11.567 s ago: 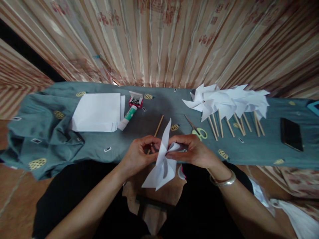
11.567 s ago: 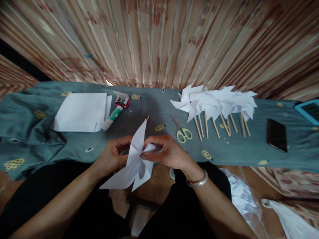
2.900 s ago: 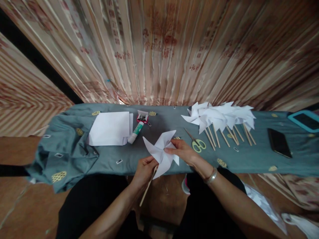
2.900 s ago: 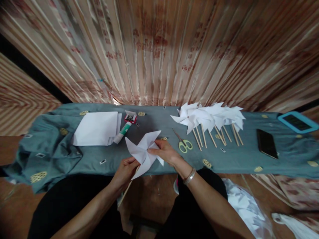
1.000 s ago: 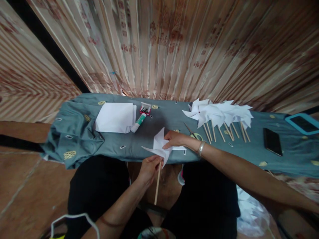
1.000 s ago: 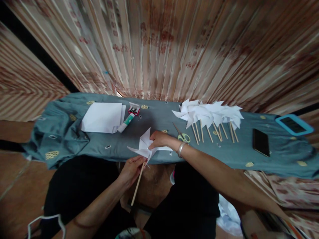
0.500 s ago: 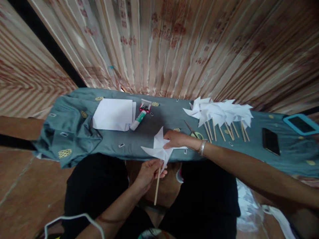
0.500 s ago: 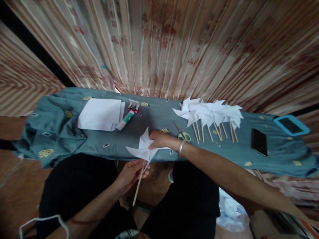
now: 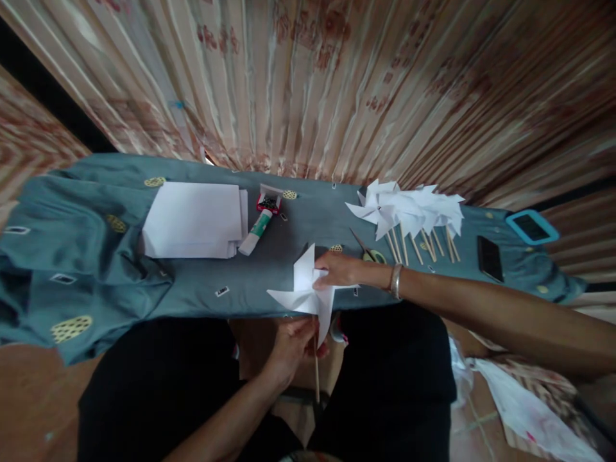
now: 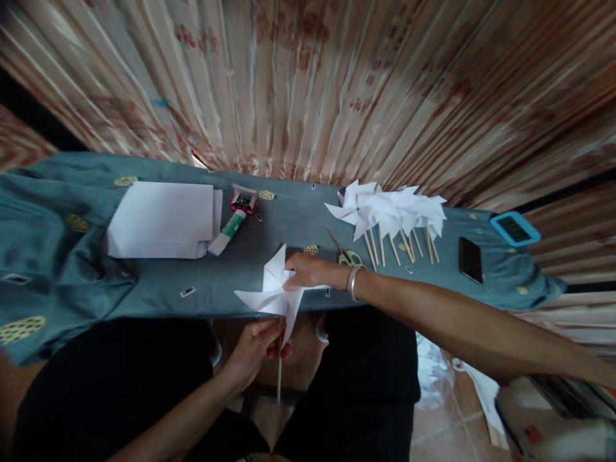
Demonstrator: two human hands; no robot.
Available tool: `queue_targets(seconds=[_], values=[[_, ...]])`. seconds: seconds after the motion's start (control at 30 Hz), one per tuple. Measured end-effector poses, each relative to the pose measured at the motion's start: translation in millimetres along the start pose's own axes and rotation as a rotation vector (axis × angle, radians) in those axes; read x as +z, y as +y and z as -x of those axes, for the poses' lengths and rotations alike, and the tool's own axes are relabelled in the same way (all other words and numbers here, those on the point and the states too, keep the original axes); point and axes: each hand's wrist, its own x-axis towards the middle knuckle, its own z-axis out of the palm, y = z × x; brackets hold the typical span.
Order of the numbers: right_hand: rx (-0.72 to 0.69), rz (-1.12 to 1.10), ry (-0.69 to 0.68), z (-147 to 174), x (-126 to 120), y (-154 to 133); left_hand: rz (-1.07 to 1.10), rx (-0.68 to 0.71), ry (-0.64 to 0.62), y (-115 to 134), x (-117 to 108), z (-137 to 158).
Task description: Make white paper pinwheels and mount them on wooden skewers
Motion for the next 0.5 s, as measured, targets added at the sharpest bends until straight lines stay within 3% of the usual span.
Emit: queue_targets(seconds=[0.33,0.5], values=[[-0.004,-0.054,0.017,-0.5,7.2,3.5,-0.018,-0.03,-0.039,5.5,-0.4,-2.5],[-0.007,-0.05,0.013,0.9,7.1,6.1,0.016,-0.047,0.017,1.1,0.3,-2.4]])
